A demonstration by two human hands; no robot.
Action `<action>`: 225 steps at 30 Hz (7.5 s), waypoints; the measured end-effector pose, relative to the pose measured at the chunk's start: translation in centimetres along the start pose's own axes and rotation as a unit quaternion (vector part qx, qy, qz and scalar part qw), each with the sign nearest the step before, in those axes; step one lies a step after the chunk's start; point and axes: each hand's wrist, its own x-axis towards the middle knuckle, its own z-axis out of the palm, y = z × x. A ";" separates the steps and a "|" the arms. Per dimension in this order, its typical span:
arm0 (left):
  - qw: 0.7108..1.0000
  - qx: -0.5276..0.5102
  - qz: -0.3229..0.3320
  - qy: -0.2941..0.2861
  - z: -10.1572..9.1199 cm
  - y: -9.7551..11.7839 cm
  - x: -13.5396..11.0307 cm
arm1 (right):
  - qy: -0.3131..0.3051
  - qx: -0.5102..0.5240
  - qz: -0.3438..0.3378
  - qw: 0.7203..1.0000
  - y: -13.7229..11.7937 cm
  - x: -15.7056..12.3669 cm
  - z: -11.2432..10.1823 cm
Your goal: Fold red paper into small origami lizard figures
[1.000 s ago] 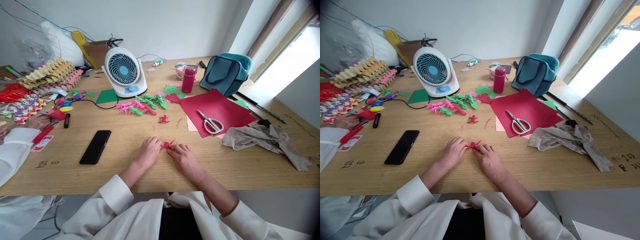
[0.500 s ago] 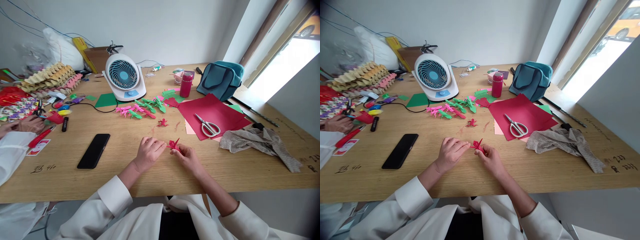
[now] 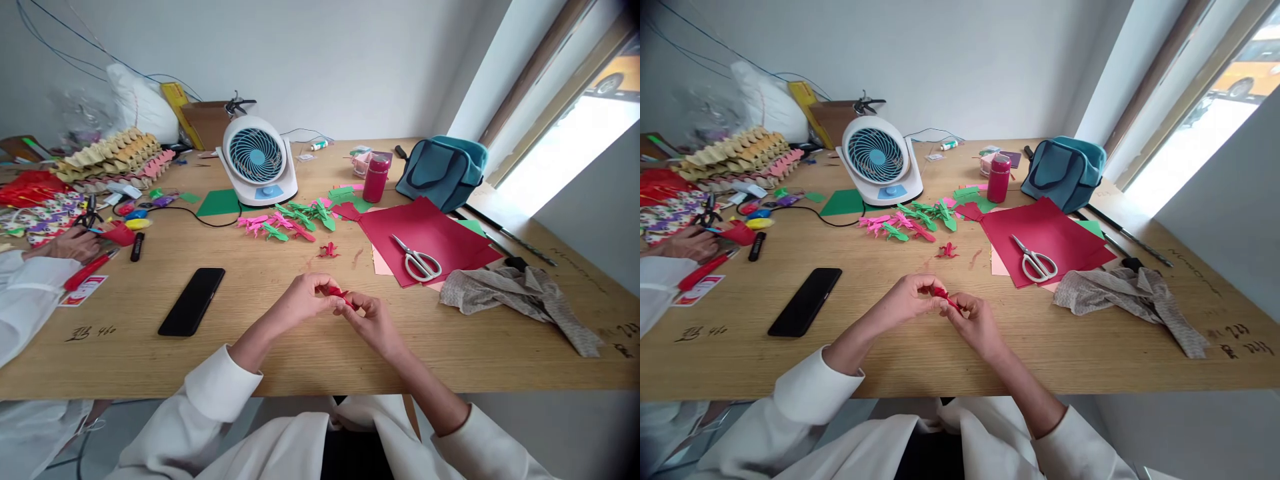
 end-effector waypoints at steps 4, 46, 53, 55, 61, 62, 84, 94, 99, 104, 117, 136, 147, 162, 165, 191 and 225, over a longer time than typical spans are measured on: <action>0.999 -0.044 0.002 0.003 0.3 0.2 0.2 | 0.004 -0.002 0.006 1.000 -0.1 0.2 0.1; 0.873 -0.459 -0.098 0.133 1.0 -6.0 2.2 | 0.042 0.163 0.062 0.984 2.9 5.3 2.7; 0.860 -0.451 -0.194 0.138 0.6 -6.0 2.0 | 0.031 0.155 0.049 0.986 2.9 5.8 1.8; 0.861 -0.445 -0.204 0.137 0.6 -6.2 2.0 | 0.021 0.177 0.067 0.982 2.7 5.8 1.9; 0.871 -0.440 -0.167 0.141 0.6 -6.5 2.1 | -0.037 0.175 0.111 0.978 2.9 5.9 2.0; 0.872 -0.440 -0.156 0.144 0.6 -6.4 2.1 | -0.055 0.155 0.109 0.980 2.9 5.9 1.9; 0.956 -0.271 -0.016 0.115 -0.3 -6.1 2.2 | -0.187 0.057 0.118 0.974 3.1 5.8 1.5; 0.954 -0.256 -0.019 0.156 -1.0 -6.4 2.3 | -0.222 0.017 0.104 0.969 3.2 5.8 1.6; 0.926 -0.301 -0.033 0.224 -2.3 -6.1 2.5 | -0.244 -0.042 0.076 0.966 2.7 5.5 1.7; 0.896 -0.388 -0.099 0.193 -3.0 -5.9 2.5 | -0.115 -0.079 -0.023 0.990 2.3 5.0 1.8; 0.864 -0.480 -0.146 0.041 -1.8 -6.5 2.1 | -0.129 -0.075 -0.179 0.973 2.6 4.8 1.5; 0.876 -0.456 -0.150 0.054 -1.7 -6.9 2.2 | -0.147 0.006 -0.113 0.983 2.9 5.1 1.2; 0.893 -0.421 -0.119 0.102 -1.5 -6.6 2.3 | -0.065 0.143 0.004 0.987 3.5 4.5 2.8; 0.914 -0.371 -0.102 0.126 -1.5 -6.3 2.2 | -0.075 0.196 0.075 0.975 3.0 4.8 3.4; 0.913 -0.374 -0.103 0.124 -1.6 -6.3 2.3 | -0.075 0.191 0.073 0.976 3.0 4.8 3.4; 0.900 -0.409 -0.111 0.103 -1.7 -6.9 2.5 | -0.105 0.010 -0.074 0.992 3.1 4.7 2.0; 0.923 -0.355 -0.090 0.120 -1.6 -6.4 2.5 | -0.074 0.010 -0.007 0.997 3.1 4.5 2.6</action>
